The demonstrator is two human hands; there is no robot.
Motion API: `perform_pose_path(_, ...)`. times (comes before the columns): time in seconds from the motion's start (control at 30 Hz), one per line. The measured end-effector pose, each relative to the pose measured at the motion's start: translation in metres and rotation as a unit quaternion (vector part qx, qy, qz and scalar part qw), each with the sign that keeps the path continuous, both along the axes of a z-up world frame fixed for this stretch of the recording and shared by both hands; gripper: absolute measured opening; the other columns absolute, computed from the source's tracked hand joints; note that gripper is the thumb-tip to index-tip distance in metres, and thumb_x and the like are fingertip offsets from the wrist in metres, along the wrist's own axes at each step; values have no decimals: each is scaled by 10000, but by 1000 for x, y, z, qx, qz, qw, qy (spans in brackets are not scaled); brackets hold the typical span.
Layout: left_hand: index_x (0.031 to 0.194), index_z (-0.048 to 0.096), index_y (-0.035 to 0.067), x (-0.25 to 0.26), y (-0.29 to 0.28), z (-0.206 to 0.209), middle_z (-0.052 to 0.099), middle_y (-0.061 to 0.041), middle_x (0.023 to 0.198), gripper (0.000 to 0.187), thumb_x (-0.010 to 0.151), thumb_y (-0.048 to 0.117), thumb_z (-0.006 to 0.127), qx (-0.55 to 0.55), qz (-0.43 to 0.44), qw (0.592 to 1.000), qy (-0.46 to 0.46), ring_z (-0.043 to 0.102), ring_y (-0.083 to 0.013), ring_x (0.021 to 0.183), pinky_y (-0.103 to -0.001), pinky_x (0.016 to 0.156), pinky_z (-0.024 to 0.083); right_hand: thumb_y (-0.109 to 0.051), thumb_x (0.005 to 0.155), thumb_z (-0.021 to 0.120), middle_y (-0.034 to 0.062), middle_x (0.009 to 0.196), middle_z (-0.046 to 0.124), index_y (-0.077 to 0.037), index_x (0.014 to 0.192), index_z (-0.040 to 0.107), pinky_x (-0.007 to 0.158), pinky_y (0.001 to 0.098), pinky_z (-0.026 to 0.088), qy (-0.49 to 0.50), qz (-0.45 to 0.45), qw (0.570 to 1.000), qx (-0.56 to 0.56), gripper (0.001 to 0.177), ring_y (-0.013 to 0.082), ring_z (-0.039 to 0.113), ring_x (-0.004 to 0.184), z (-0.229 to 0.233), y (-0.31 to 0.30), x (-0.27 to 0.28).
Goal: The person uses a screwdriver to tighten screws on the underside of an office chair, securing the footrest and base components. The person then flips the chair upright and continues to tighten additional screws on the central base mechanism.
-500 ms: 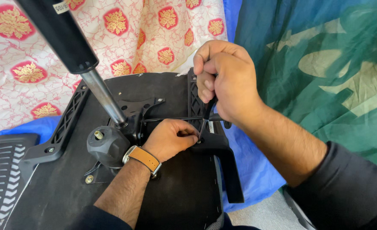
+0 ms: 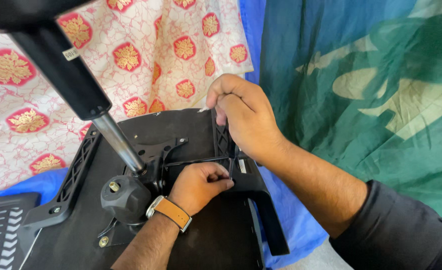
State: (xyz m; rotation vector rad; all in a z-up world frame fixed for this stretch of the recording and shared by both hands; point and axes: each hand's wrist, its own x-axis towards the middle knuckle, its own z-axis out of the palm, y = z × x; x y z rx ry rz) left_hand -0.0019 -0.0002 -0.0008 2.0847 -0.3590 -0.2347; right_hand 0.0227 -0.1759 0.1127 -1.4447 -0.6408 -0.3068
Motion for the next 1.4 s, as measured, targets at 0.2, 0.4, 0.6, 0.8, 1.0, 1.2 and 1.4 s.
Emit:
perform_pose_path(0.2, 870, 770, 55, 0, 2, 5, 626, 6, 603, 171, 785, 182, 847, 40, 1, 999, -3, 520, -67, 554, -254, 545, 443, 3, 695, 525, 55, 868, 592, -46, 714, 558, 750, 284, 501, 28, 257, 960, -107, 61, 178, 603, 867, 40, -16, 22)
perform_pose_path(0.4, 838, 768, 43, 1, 2, 9, 594, 21, 603, 150, 788, 163, 842, 7, -28, 1000, -13, 501, -59, 563, -255, 541, 434, 3, 728, 525, 163, 729, 620, -15, 679, 571, 568, 328, 481, 169, 445, 878, -49, 70, 215, 583, 642, 38, -1, 32)
perform_pose_path(0.6, 817, 756, 36, 1, 2, 9, 590, 15, 599, 156, 779, 158, 845, 15, -19, 1000, -6, 492, -66, 553, -257, 533, 429, 37, 719, 493, 111, 597, 486, 10, 680, 538, 407, 313, 370, 224, 404, 885, 63, 65, 149, 398, 443, 18, 4, 36)
perform_pose_path(0.8, 816, 750, 41, 1, 2, 9, 667, 10, 639, 153, 776, 153, 846, 17, -8, 1000, 15, 566, -60, 581, -241, 562, 474, 25, 713, 441, 96, 569, 498, 0, 670, 550, 387, 304, 357, 193, 243, 947, 78, 119, 141, 394, 417, 13, 12, 21)
perform_pose_path(1.0, 838, 762, 48, 2, 2, 4, 698, 18, 676, 145, 771, 146, 846, 1, -11, 1000, 7, 601, -50, 616, -228, 594, 499, 12, 739, 407, 79, 559, 521, -8, 667, 564, 356, 290, 334, 165, 19, 979, 114, 174, 127, 394, 405, 8, 21, 13)
perform_pose_path(1.2, 838, 762, 38, 3, 1, 1, 682, 11, 669, 149, 773, 139, 850, -15, -3, 1000, 12, 580, -52, 615, -229, 589, 483, -1, 756, 431, 92, 596, 548, -9, 698, 582, 412, 300, 382, 162, 45, 979, 117, 162, 151, 439, 448, 5, 7, 16)
perform_pose_path(1.4, 819, 760, 39, 4, 3, 2, 682, 12, 654, 148, 787, 156, 846, 3, -10, 1000, 12, 574, -51, 598, -235, 572, 480, -54, 721, 503, 86, 1080, 615, -11, 804, 570, 960, 311, 402, -7, 221, 975, -31, 115, 155, 542, 1078, 18, -8, 29)
